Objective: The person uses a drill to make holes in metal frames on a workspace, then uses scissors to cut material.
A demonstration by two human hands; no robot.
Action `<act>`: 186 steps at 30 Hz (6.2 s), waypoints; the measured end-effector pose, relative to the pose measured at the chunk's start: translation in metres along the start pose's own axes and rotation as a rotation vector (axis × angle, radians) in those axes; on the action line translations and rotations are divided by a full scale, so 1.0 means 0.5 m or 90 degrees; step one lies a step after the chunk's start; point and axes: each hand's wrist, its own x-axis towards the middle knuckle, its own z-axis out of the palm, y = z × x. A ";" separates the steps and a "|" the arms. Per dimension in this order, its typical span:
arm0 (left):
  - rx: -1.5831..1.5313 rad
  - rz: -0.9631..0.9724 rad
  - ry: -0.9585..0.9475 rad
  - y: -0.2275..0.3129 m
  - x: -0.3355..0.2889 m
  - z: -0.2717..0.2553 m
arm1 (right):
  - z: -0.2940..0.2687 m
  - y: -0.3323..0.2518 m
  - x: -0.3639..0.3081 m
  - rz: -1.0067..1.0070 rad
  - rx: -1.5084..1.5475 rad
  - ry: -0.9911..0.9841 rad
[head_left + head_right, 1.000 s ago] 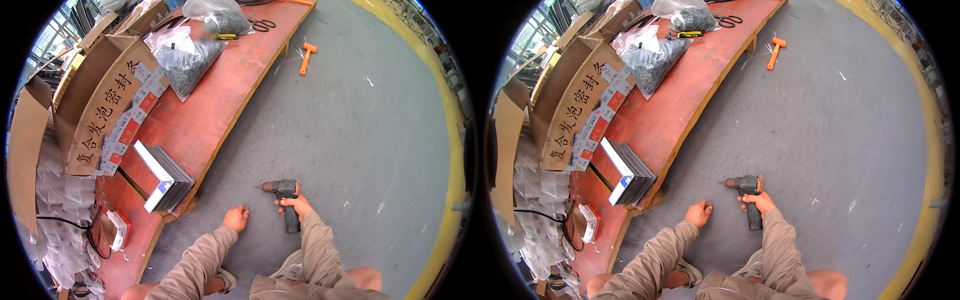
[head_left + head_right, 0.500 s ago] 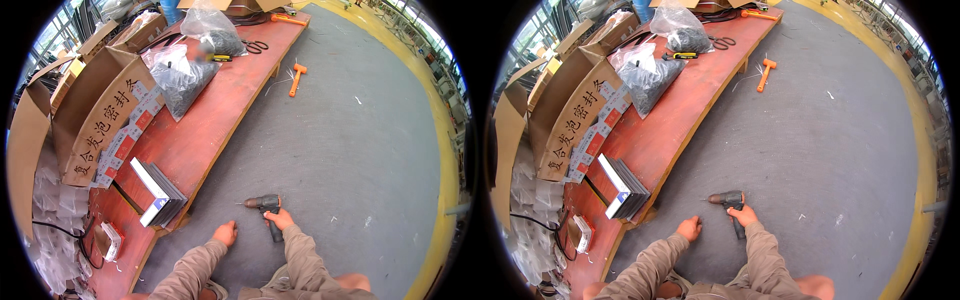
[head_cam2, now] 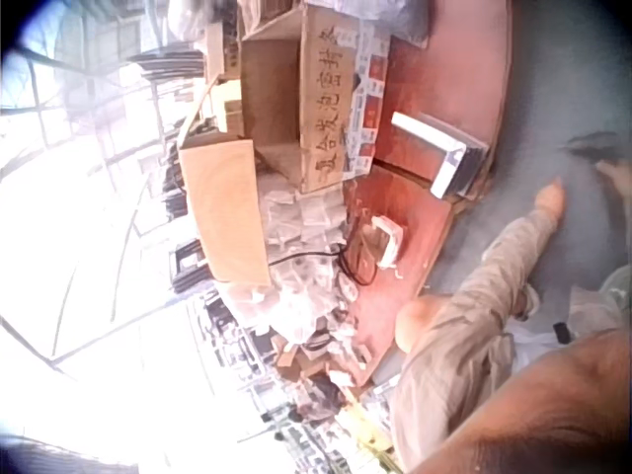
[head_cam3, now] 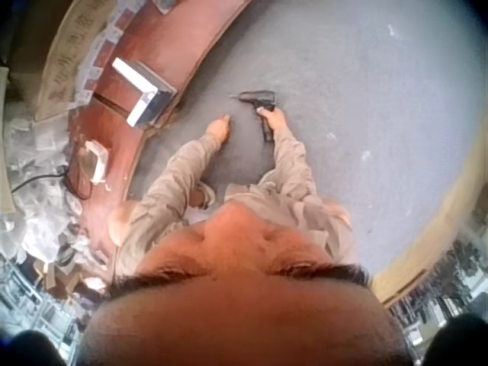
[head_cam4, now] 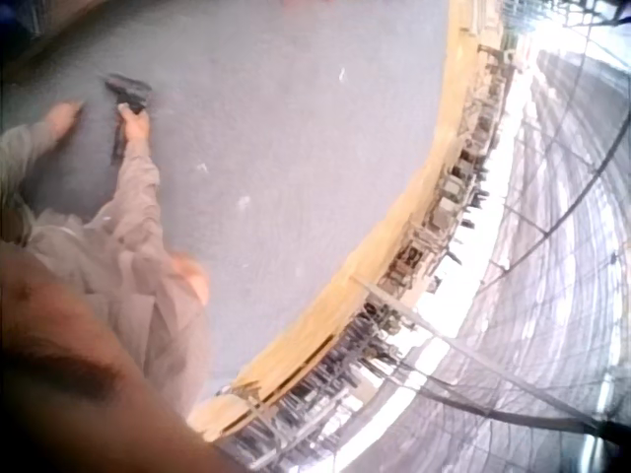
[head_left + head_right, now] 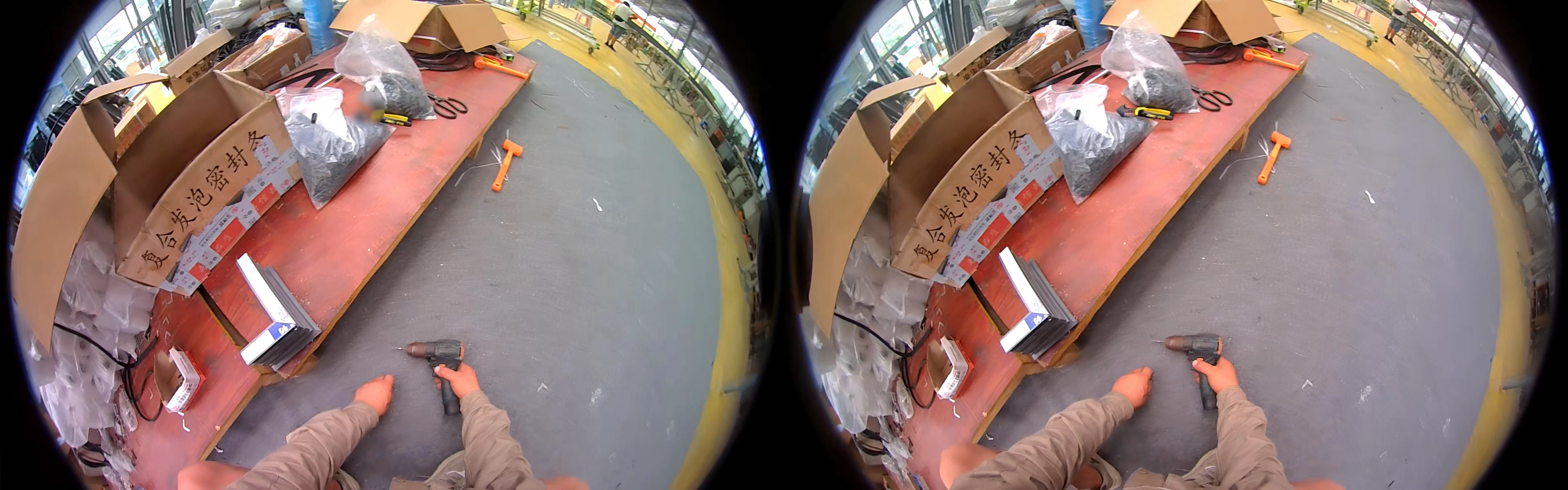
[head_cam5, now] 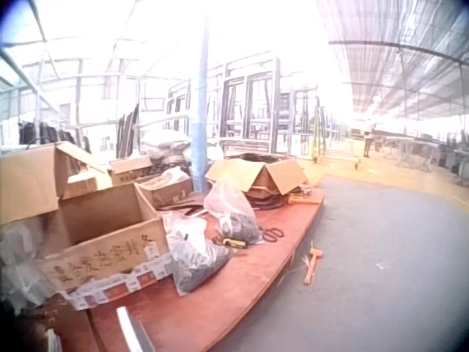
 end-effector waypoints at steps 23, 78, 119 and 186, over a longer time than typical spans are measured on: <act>0.065 0.107 0.067 -0.039 0.029 0.034 | -0.008 -0.003 0.027 -0.026 0.005 -0.009; 0.211 0.026 0.385 0.313 0.366 -0.658 | 0.053 -1.352 0.910 -0.580 -0.683 0.375; -0.197 -0.081 0.473 0.075 -0.313 -0.763 | 0.198 -0.689 -0.416 -0.426 -0.677 -0.290; -0.515 0.060 0.568 0.192 -0.292 -0.706 | 0.325 -0.621 -0.483 -0.485 -0.575 -0.145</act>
